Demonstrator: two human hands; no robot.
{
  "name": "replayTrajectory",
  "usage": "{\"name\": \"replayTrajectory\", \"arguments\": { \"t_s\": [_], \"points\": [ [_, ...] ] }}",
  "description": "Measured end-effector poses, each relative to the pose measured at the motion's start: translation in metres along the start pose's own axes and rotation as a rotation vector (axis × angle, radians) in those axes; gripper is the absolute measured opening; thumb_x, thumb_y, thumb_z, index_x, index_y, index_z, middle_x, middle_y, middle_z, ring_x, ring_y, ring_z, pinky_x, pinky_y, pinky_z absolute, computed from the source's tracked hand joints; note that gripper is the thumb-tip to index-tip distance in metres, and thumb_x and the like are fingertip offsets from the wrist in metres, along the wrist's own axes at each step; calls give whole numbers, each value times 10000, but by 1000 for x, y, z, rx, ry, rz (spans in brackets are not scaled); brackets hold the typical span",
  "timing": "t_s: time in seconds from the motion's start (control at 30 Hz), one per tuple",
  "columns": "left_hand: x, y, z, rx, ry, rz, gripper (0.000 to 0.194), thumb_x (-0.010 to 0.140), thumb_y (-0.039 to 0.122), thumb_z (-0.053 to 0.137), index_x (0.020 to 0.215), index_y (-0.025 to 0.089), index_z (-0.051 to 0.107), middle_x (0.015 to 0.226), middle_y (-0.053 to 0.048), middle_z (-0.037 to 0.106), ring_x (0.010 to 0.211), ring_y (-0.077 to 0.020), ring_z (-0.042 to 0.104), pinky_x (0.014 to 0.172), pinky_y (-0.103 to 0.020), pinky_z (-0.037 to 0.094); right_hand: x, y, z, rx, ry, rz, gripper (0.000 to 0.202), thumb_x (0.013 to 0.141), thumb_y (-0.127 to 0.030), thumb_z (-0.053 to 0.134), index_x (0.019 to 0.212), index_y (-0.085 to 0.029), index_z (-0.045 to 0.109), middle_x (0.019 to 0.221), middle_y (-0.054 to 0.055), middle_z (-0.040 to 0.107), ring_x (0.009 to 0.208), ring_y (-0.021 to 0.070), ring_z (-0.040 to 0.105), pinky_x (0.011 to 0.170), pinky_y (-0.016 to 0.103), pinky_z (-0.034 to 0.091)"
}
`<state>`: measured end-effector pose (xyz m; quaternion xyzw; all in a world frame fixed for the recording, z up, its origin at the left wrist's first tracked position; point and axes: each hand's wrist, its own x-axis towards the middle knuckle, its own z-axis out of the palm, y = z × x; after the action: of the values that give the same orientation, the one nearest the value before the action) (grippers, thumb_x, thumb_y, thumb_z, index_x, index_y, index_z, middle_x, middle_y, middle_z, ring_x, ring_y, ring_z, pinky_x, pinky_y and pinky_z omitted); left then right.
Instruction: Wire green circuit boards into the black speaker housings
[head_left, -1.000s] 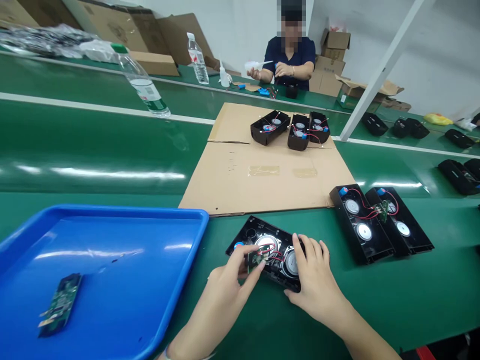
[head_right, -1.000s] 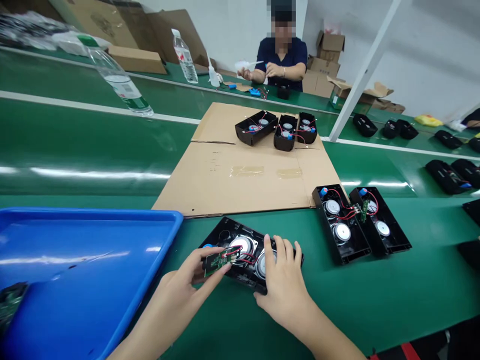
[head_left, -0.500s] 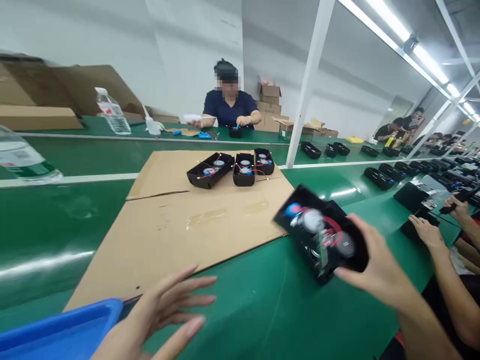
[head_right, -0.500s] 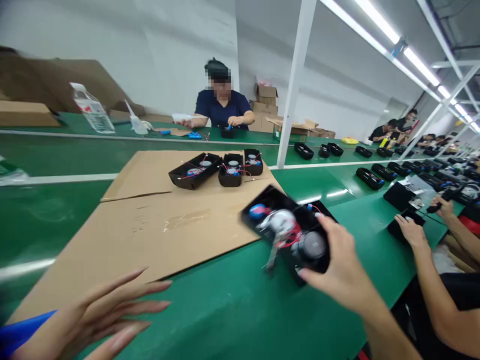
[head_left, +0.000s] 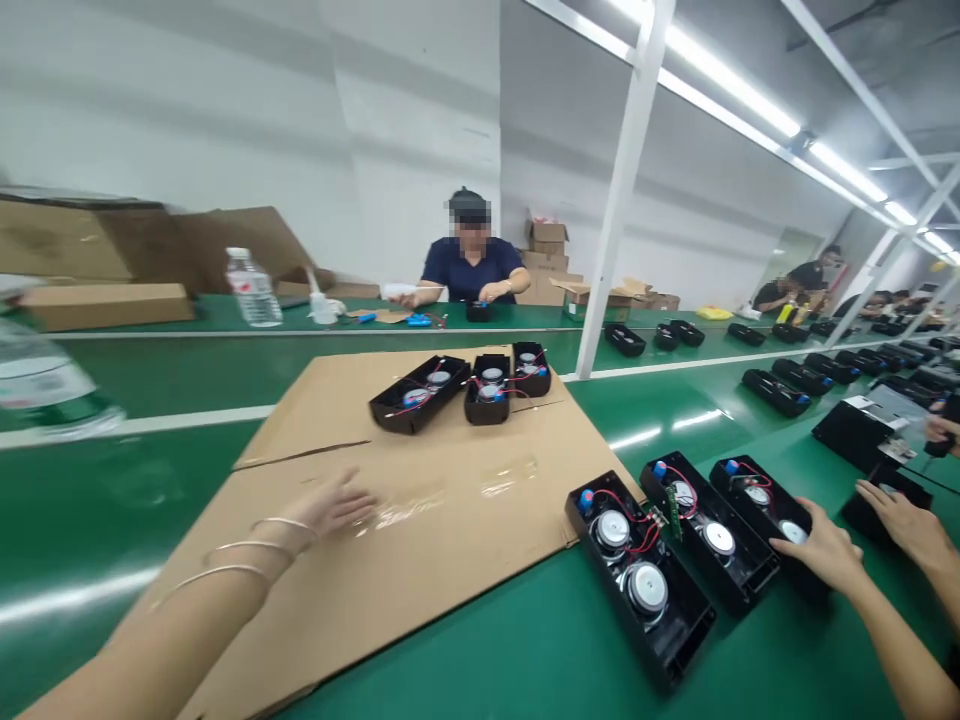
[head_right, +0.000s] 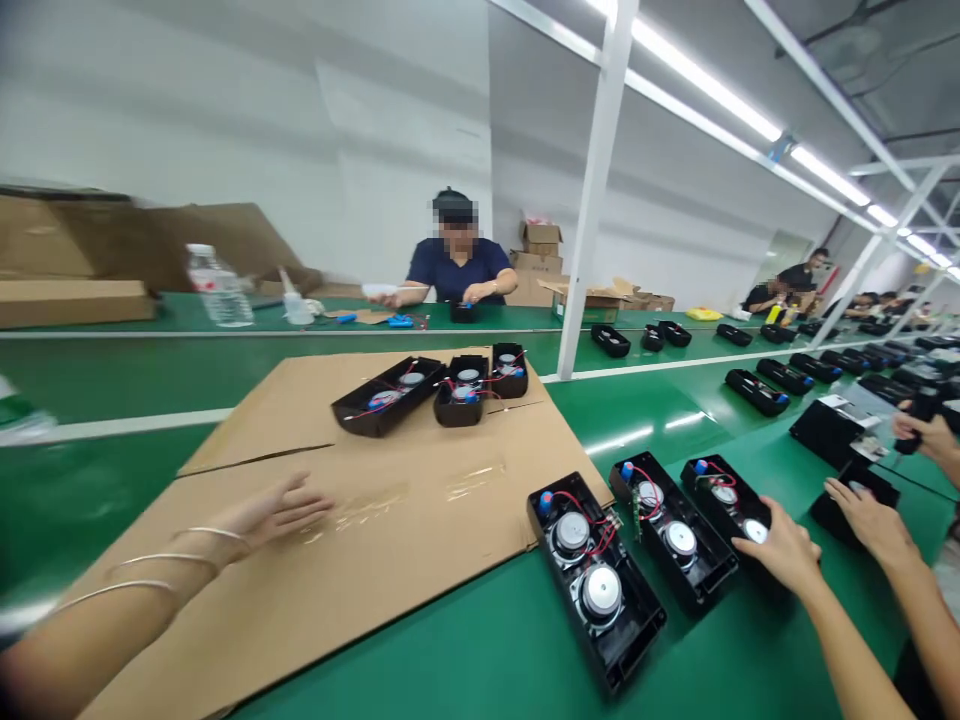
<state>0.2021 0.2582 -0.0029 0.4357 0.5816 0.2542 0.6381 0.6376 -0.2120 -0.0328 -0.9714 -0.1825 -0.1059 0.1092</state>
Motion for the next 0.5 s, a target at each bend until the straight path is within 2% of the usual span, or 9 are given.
{"name": "replayTrajectory", "arguments": {
  "t_s": [0.07,0.13,0.2,0.27,0.33,0.43,0.5],
  "points": [
    [16,13,9,17,20,3,525,904,254,392,1386,125,230,1124,-164,604,721,-118,651,581,-192,536,-8,0,5,16,-89,43,777,585,-516,619,1245,-141,446,1122,158,604,995,388,565,740,438,458],
    [29,25,22,33,28,14,530,917,239,349,1399,86,191,1093,-170,614,608,-77,613,528,-144,513,-11,0,6,19,-100,-1,741,604,-507,599,1240,-158,451,1187,147,569,1063,372,531,801,450,443],
    [38,37,35,48,20,29,505,926,249,315,1385,58,224,1087,-178,616,598,-70,608,532,-130,518,-13,1,4,-2,-64,-56,700,618,-512,580,1222,-176,469,1246,151,524,1131,377,476,846,491,418],
    [46,49,46,66,13,42,487,930,259,276,1363,37,261,1119,-199,607,705,-100,648,596,-162,548,-20,2,-1,-20,54,-93,655,658,-551,533,1189,-169,490,1268,176,493,1173,391,427,869,544,389],
    [53,58,55,93,21,50,496,922,256,274,1348,2,257,1156,-233,590,867,-162,666,686,-247,571,-37,-1,-7,-5,233,-168,606,733,-588,460,1158,-157,497,1247,183,497,1181,373,414,896,549,371],
    [63,58,63,150,57,108,473,874,244,361,1286,13,338,1099,-218,639,1002,-255,635,798,-406,544,-88,-11,-12,43,457,-322,491,848,-547,394,1156,-172,471,1165,139,539,1123,298,461,928,475,379],
    [69,45,68,184,105,246,376,845,248,373,1162,73,473,961,-138,709,1003,-272,631,850,-460,504,-135,-15,-5,50,516,-362,417,887,-472,401,1180,-178,440,1119,124,549,1063,273,496,895,445,406]
  ]
}}
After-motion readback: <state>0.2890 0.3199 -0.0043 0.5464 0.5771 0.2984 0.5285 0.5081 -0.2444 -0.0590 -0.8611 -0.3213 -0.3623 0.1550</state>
